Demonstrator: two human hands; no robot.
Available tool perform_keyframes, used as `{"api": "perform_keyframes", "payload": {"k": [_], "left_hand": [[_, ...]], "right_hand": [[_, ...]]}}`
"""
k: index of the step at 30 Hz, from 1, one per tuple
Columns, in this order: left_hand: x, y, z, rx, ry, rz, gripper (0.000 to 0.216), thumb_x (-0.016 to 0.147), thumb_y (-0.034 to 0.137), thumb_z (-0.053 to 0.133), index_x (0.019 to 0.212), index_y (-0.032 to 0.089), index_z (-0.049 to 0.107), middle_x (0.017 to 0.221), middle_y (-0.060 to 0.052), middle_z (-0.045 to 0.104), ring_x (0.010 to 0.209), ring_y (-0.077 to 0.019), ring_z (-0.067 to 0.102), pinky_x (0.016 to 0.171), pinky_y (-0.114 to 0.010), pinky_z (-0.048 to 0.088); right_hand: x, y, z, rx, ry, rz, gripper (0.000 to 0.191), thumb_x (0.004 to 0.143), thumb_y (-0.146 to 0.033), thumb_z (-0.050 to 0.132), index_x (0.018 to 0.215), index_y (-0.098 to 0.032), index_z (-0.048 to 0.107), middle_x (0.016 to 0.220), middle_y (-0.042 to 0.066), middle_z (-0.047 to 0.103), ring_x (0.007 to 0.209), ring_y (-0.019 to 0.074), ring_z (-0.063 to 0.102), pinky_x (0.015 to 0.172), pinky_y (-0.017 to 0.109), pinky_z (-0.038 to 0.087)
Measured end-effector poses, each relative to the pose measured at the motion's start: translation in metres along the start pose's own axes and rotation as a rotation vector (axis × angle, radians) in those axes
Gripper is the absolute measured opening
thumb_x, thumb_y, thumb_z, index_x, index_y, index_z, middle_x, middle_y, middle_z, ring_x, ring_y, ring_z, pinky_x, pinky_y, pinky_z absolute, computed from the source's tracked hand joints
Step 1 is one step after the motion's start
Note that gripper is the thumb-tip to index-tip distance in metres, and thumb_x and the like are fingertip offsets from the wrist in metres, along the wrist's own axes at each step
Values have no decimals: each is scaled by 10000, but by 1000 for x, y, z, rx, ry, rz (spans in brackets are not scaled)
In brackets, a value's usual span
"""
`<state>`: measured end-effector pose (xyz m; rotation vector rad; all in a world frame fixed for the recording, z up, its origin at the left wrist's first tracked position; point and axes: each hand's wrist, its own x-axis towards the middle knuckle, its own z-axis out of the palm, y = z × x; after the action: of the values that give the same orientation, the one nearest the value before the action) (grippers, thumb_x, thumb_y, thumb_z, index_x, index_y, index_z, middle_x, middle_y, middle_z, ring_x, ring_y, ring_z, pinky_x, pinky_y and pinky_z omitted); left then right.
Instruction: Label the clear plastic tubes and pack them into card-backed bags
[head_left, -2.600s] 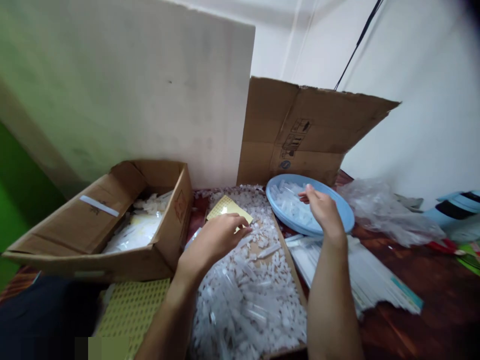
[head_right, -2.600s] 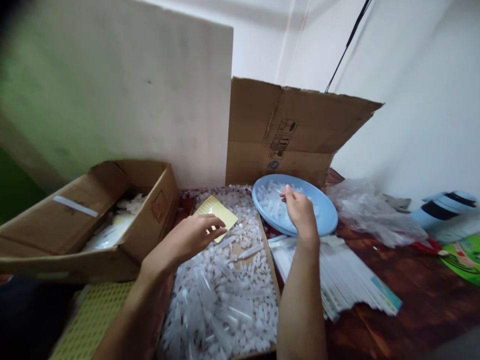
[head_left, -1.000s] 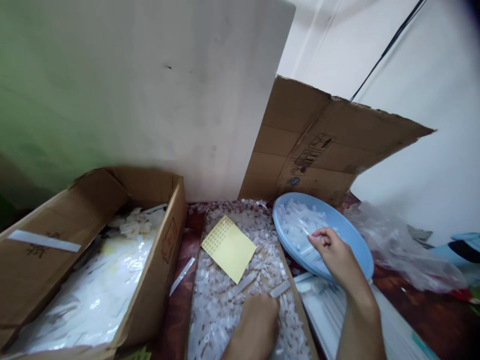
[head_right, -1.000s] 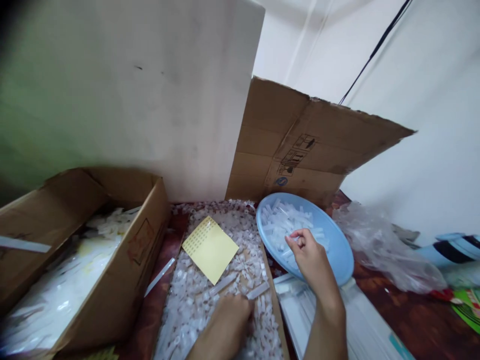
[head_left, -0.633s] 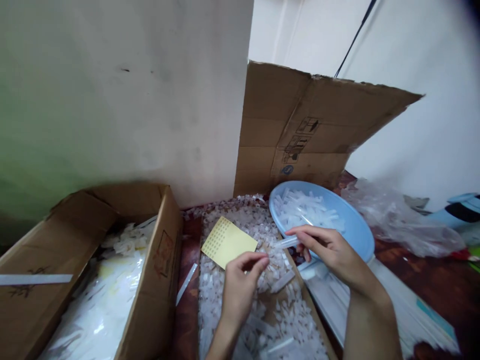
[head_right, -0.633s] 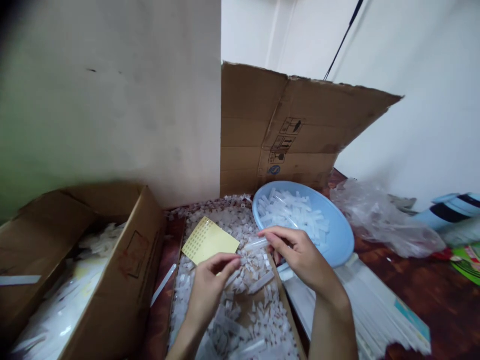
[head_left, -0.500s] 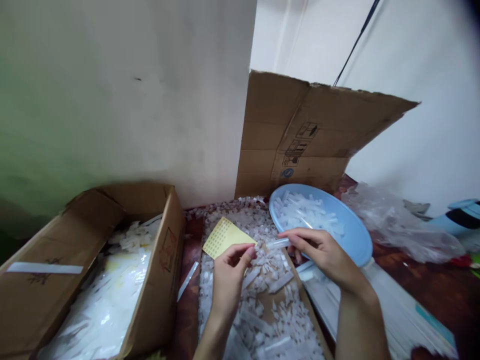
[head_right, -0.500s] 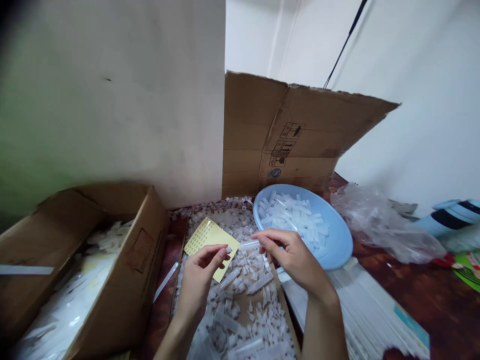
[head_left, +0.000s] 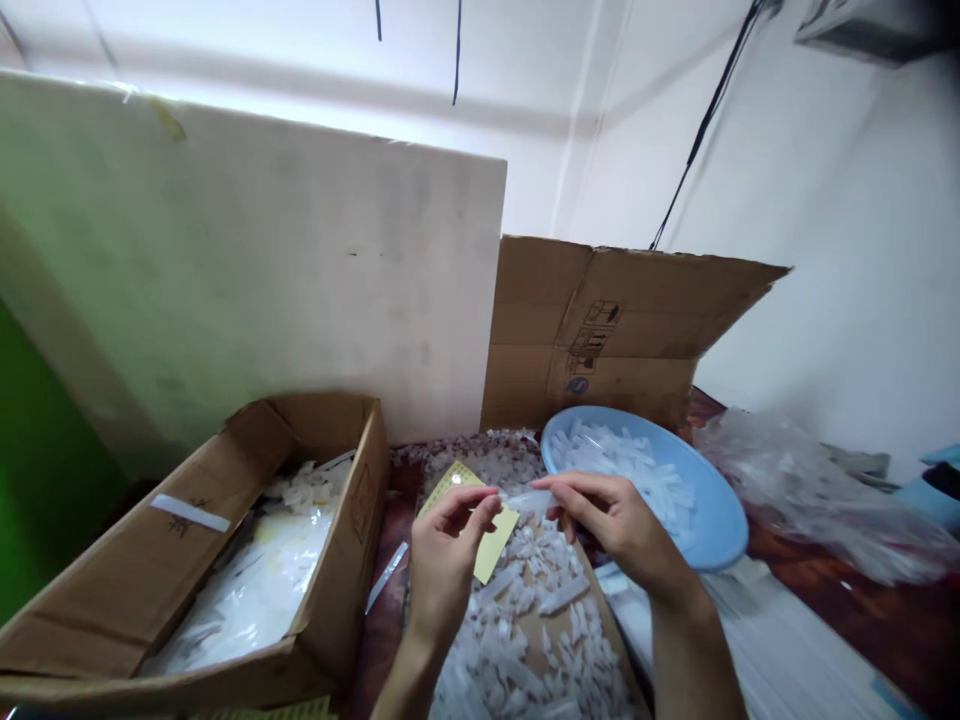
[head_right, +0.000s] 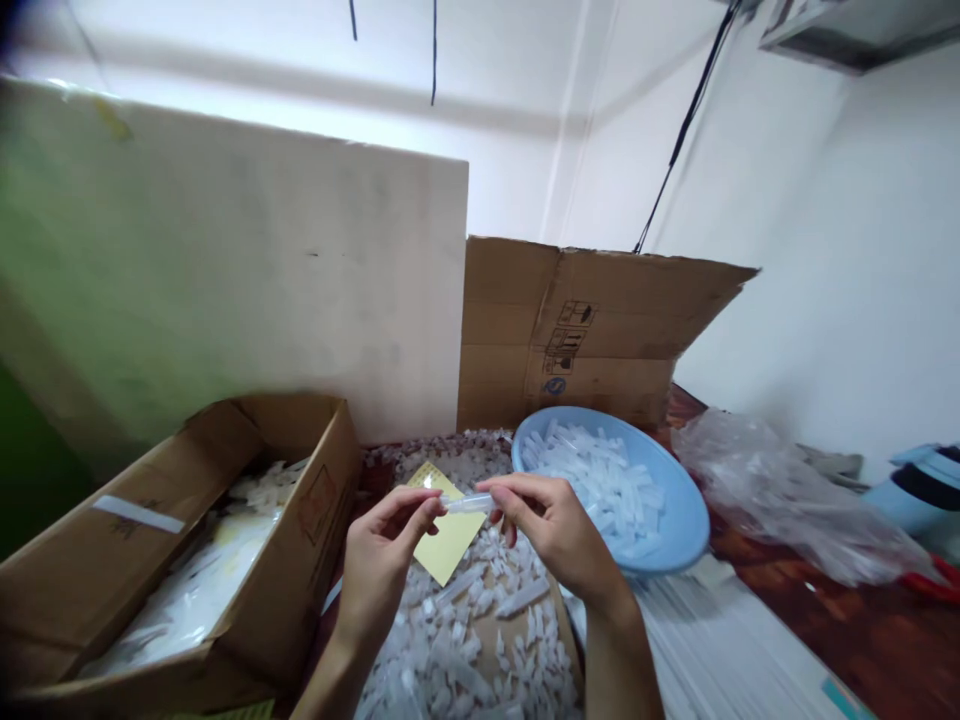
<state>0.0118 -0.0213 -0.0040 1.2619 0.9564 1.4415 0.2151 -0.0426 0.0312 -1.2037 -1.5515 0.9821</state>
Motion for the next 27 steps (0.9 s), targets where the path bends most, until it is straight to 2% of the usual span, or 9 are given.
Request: {"api": "perform_keyframes", "payload": {"k": [3,5,9,12,15,19,22,25,27], "left_hand": [[-3,7,0,14,-16,41,177,818,333,788,853,160,796,807,-40,722,705,-139,640,622,-202,520],[-5,10,0,9,-13,60,170,822,331,786,858,166,797,814,-42,729,705,-143,644,616,-205,522],[-10,19,1,34,-44,132,143,823,314,793,850,174,800,831,-53,748,750,-165,669,677,-232,536],[-15,26,3,62,-80,216,124,839,302,787,840,178,797,821,-53,739,791,-175,674,719,-244,530],[-19,36,1,29,-46,270,130,845,305,786,843,175,789,819,-49,721,786,-167,663,706,-238,523],[-26,52,-7,-10,-104,287,140,808,299,822,817,163,792,827,-52,720,790,-162,670,698,-226,528],[-38,66,-7,-6,-99,282,146,805,302,822,803,159,790,823,-58,730,767,-162,673,679,-229,534],[-55,77,-2,33,-55,289,137,828,299,793,793,167,790,813,-62,738,765,-174,677,694,-249,547],[-73,83,-5,101,-71,255,116,852,291,765,815,188,804,815,-64,746,775,-185,686,723,-270,556]], "right_hand": [[-3,-6,-1,2,33,-54,407,966,-503,611,1099,-163,791,718,46,707,592,147,617,599,267,518],[-6,-11,-1,-9,31,-76,399,964,-500,615,1091,-166,792,738,50,712,583,142,608,581,266,512],[-11,-23,4,-68,-49,-101,343,941,-479,660,1081,-191,781,846,53,734,589,125,593,572,257,498],[-13,-33,16,-104,-91,-165,276,933,-450,680,1027,-202,759,889,47,735,706,145,634,652,262,509],[-16,-39,31,-27,-42,-221,250,950,-438,659,960,-190,693,822,28,697,742,150,630,664,256,492],[-26,-45,45,15,72,-281,301,933,-445,677,805,-204,550,688,-18,588,617,122,540,571,243,414],[-36,-54,52,-5,105,-341,358,948,-464,642,745,-218,480,642,-34,497,573,117,461,524,247,337],[-48,-60,59,8,109,-343,365,954,-475,626,745,-224,464,642,-33,482,566,121,431,520,251,328],[-64,-57,58,29,62,-300,316,947,-473,640,792,-222,525,656,-27,514,584,130,463,537,250,369]]}}
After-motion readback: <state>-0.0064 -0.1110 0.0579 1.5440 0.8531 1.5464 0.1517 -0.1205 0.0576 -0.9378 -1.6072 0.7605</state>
